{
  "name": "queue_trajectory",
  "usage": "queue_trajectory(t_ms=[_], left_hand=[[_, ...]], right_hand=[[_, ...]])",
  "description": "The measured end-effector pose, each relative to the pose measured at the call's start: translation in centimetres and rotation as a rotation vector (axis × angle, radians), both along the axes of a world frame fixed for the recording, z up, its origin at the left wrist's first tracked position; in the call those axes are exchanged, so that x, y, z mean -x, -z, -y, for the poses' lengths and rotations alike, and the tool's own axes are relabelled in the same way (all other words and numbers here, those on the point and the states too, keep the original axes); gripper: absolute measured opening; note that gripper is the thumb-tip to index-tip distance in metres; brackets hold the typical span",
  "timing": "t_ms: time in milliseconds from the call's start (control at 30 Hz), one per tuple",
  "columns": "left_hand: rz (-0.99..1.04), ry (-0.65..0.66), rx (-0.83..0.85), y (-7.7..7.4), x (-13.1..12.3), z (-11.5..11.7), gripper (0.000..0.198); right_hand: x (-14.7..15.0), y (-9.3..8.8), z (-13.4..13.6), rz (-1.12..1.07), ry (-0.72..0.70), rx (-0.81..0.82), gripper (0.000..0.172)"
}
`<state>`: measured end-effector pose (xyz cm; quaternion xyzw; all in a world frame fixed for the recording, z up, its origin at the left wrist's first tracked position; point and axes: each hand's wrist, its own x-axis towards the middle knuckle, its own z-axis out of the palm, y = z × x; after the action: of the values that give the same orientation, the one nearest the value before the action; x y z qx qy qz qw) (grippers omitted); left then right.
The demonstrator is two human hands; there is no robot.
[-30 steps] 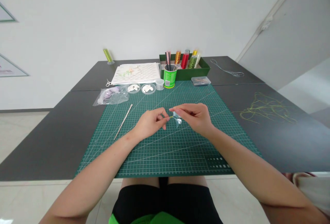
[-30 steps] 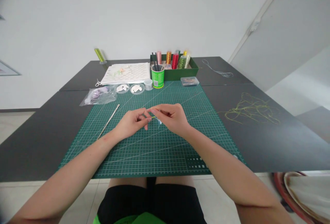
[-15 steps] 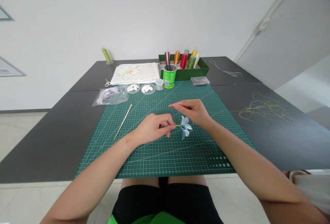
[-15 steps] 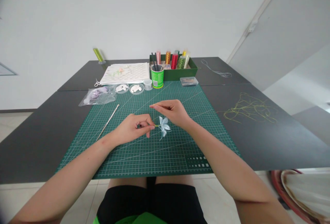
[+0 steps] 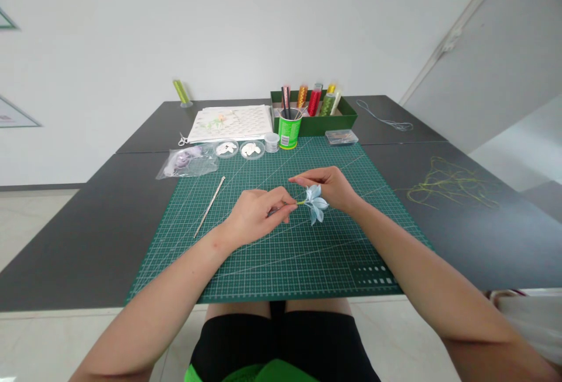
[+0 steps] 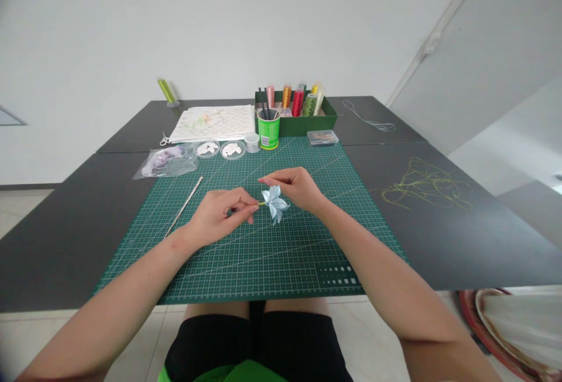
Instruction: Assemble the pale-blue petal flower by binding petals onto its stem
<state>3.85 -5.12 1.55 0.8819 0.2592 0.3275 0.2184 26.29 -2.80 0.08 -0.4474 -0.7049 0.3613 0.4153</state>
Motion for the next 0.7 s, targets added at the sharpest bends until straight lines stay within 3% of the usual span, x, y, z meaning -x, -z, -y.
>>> queue_trajectory(t_ms=[133, 267, 467, 700], left_hand=[[0.075, -0.105, -0.239, 0.2, 0.2, -0.3, 0.012], [0.129, -0.234, -0.337, 0.2, 0.5, -0.7, 0.011], [0.020, -0.467, -0.266, 0.5, 0.9, -1.2, 0.020], [0.045, -0.664, -0.142, 0.0, 1.1, -2.2, 0.018]], right_hand=[[0.1, 0.3, -0.1, 0.008, -0.038, 0.002, 0.039], [0.3, 0.1, 0.2, 0.069, -0.069, -0.002, 0.045], [0.5, -0.7, 1.1, 0.105, -0.177, 0.076, 0.040], [0.6, -0.8, 1.3, 0.175, -0.363, 0.158, 0.032]])
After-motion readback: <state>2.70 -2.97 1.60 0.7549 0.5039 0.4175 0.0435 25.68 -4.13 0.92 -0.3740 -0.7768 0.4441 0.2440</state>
